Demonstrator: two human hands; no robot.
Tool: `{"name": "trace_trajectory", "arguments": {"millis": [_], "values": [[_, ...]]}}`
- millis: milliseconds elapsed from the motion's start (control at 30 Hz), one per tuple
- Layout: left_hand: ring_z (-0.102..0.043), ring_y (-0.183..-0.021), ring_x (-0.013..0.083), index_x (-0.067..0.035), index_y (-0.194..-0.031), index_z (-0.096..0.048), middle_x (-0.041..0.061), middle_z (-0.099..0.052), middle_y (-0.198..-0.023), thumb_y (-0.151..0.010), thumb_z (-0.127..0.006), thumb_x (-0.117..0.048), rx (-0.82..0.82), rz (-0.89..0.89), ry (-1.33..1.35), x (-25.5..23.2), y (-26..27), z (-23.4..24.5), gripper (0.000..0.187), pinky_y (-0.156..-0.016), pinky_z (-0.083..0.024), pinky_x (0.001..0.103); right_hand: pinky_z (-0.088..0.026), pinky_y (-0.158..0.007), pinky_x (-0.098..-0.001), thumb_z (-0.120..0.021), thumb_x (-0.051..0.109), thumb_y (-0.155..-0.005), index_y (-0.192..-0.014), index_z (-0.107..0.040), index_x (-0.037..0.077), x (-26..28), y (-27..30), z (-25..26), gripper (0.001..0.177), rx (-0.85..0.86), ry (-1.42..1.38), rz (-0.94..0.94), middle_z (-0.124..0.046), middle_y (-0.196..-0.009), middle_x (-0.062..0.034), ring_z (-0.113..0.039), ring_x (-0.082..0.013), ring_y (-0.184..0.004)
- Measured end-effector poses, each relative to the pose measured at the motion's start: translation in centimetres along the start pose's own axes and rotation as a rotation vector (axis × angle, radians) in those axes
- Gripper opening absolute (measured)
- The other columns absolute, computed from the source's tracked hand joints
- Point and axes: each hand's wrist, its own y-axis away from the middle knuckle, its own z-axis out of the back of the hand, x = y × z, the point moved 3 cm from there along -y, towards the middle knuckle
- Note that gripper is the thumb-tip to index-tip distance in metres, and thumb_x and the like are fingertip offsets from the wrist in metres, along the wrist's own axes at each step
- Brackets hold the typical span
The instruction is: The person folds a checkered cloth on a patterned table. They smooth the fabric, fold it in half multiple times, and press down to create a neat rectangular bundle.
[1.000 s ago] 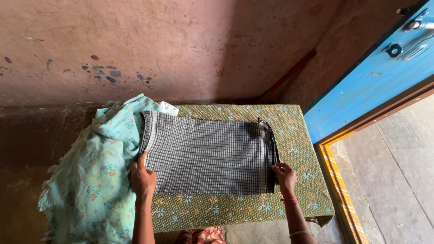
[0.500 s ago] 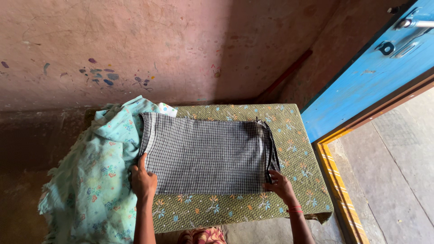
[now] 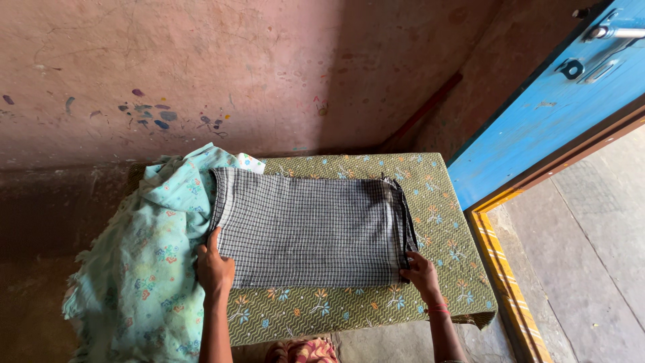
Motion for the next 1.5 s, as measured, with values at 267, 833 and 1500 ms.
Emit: {"name": "trace_trajectory", "arguments": {"millis": [267,833,1500], "values": [[-0.067,-0.099,0.0381,-0.029,-0.149,-0.055,0.019,-0.06,-0.118,-0.087,-0.058,-0.001,-0.025,-0.032,-0.001,0.2,-0.1,-0.1,0.067,-0.086,-0.055,0.052,-0.058,-0.086,-0.0369,-0.086,0.02,-0.078,-0.131,-0.066,0.01,1.1,-0.1,-2.1,0.057,-0.261,0.49,0.262,-0.069,-0.119,-0.0146,-0.069,-0.0244,-0.1],[-0.066,-0.097,0.0339,-0.02,-0.133,-0.07,0.019,-0.064,-0.113,-0.083,-0.064,-0.001,0.0,-0.205,0.243,-2.0,0.0,0.1,0.054,-0.083,-0.056,0.043,-0.017,-0.123,-0.0609,-0.051,0.016,-0.101,-0.143,-0.055,0.003,5.9,-0.3,-20.9,0.044,-0.02,0.73,0.666,-0.039,-0.163,-0.0148,-0.031,-0.0338,-0.153],[-0.053,-0.139,0.0271,-0.013,-0.148,-0.054,0.012,-0.054,-0.152,-0.074,-0.061,0.006,0.264,-0.31,0.712,-10.2,1.9,0.0,0.076,-0.112,-0.043,0.034,-0.023,-0.118,-0.0579,-0.042,0.043,-0.108,-0.148,-0.046,-0.001,12.3,-2.4,-25.7,0.06,0.116,0.686,0.688,-0.04,-0.159,-0.0207,-0.033,-0.038,-0.149]]}}
